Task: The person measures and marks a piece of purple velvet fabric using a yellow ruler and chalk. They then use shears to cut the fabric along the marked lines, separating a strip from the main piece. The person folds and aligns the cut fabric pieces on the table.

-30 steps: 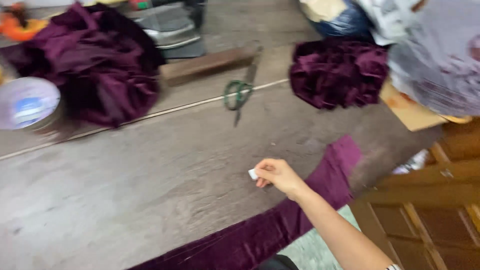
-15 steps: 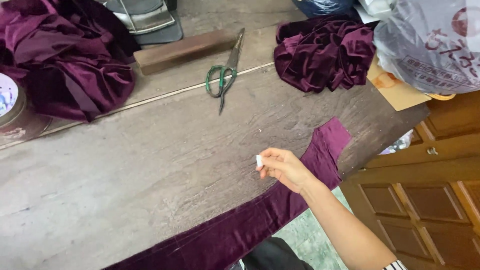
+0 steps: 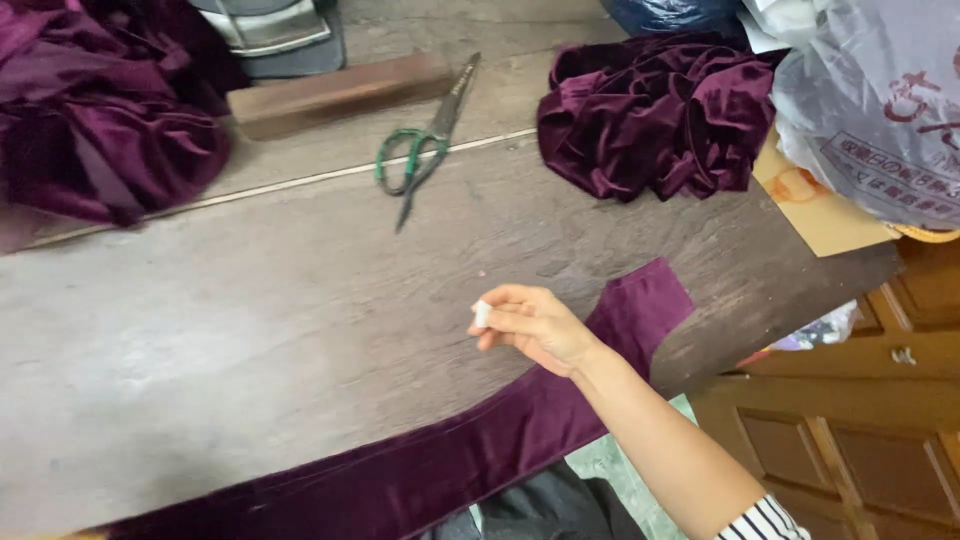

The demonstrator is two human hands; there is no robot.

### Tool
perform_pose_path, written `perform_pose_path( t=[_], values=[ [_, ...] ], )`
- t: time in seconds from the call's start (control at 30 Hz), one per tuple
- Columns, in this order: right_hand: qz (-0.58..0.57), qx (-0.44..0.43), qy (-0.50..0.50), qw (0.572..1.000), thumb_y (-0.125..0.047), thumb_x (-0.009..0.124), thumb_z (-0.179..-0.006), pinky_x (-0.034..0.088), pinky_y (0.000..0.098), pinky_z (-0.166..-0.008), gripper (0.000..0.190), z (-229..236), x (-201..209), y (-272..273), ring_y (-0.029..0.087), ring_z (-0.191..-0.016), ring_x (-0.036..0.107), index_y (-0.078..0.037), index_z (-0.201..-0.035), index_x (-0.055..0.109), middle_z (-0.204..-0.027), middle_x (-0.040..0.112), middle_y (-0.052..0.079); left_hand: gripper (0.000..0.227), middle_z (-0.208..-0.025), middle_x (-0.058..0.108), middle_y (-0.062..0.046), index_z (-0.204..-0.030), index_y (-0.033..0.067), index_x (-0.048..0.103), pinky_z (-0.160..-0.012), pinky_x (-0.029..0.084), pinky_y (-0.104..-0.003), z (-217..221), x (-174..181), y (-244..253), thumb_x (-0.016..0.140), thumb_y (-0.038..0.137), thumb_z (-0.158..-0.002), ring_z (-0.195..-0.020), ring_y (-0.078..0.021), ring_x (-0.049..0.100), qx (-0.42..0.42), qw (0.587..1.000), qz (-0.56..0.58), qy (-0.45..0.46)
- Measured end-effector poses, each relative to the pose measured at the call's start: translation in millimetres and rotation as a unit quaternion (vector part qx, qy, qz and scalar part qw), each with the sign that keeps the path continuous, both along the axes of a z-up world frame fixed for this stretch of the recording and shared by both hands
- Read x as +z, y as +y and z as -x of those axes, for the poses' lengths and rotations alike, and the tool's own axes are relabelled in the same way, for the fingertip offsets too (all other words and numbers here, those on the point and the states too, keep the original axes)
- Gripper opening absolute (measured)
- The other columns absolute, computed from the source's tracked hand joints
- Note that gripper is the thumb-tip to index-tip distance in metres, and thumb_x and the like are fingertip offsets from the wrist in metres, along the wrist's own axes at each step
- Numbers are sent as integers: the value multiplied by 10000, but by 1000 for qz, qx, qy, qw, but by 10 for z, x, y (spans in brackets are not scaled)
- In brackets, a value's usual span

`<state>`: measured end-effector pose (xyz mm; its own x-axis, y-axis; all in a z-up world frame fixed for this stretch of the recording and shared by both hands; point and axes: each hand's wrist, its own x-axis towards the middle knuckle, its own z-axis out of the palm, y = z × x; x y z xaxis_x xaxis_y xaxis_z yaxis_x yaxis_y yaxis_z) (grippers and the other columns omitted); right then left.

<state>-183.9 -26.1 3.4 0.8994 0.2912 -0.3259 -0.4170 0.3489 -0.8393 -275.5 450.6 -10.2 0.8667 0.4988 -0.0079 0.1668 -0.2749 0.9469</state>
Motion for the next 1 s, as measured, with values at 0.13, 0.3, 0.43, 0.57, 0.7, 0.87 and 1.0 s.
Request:
perform_pose_path(
  t=[0.13, 0.3, 0.43, 0.57, 0.7, 0.87, 1.0],
  values=[
    [1, 39, -45, 998, -28, 642, -880, 600, 346, -695, 153, -142, 218, -379, 263, -739, 723, 48, -1013, 631, -842, 704, 208, 466, -1083, 591, -151, -1333, 56, 477, -621, 558, -282, 30, 86, -1420, 662, -6, -910, -748, -238, 609, 36, 998, 47, -21],
    [102, 118, -165, 974, -170, 647, -893, 487, 349, -1026, 86, -156, 734, -956, 275, -1147, 655, -97, -884, 602, -993, 719, 122, 446, -979, 633, -129, -1175, 100, 481, -593, 603, -395, -297, 314, -3418, 657, -39, -790, -800, -265, 665, -60, 953, 278, 102],
    [118, 129, -222, 959, -210, 631, -914, 465, 299, -1023, 119, -64, 795, -1357, 140, -1063, 623, -103, -959, 605, -1073, 684, 72, 638, -1155, 609, -92, -1390, 132, 406, -542, 631, -297, -414, 278, -4915, 637, 21, -807, -685, -99, 593, -200, 927, 309, 68],
    [250, 13, -230, 940, -156, 634, -892, 527, 259, -847, 100, 31, 819, -1734, 131, -909, 669, -83, -960, 627, -962, 708, 50, 384, -1021, 582, -108, -1129, 40, 483, -749, 507, -267, -429, 118, -5657, 571, -55, -767, -894, -157, 580, -273, 922, 273, -21],
    [326, -137, -213, 911, -204, 627, -913, 506, 228, -755, 137, 197, 530, -2010, 92, -819, 623, -74, -950, 605, -860, 654, 12, 432, -1100, 653, -164, -1203, 7, 498, -762, 533, -346, -256, 164, -6014, 570, 64, -780, -935, -235, 659, -356, 912, 204, 3],
    [369, -232, -205, 876, -162, 606, -937, 505, 231, -749, 121, 514, 57, -2520, 96, -839, 619, -51, -976, 578, -885, 645, 33, 47, -854, 691, -94, -860, 55, 607, -714, 490, -375, -278, 81, -5871, 604, 99, -876, -778, -258, 665, -530, 846, 33, 50],
    [439, -247, -169, 848, -168, 604, -932, 524, 235, -727, 124, 1063, -185, -2839, 130, -847, 637, -49, -966, 587, -897, 643, 49, 136, -1016, 605, -113, -1038, 57, 584, -866, 479, -392, -640, 65, -5501, 600, 80, -904, -952, -270, 582, -431, 886, -121, -125]
  ],
)
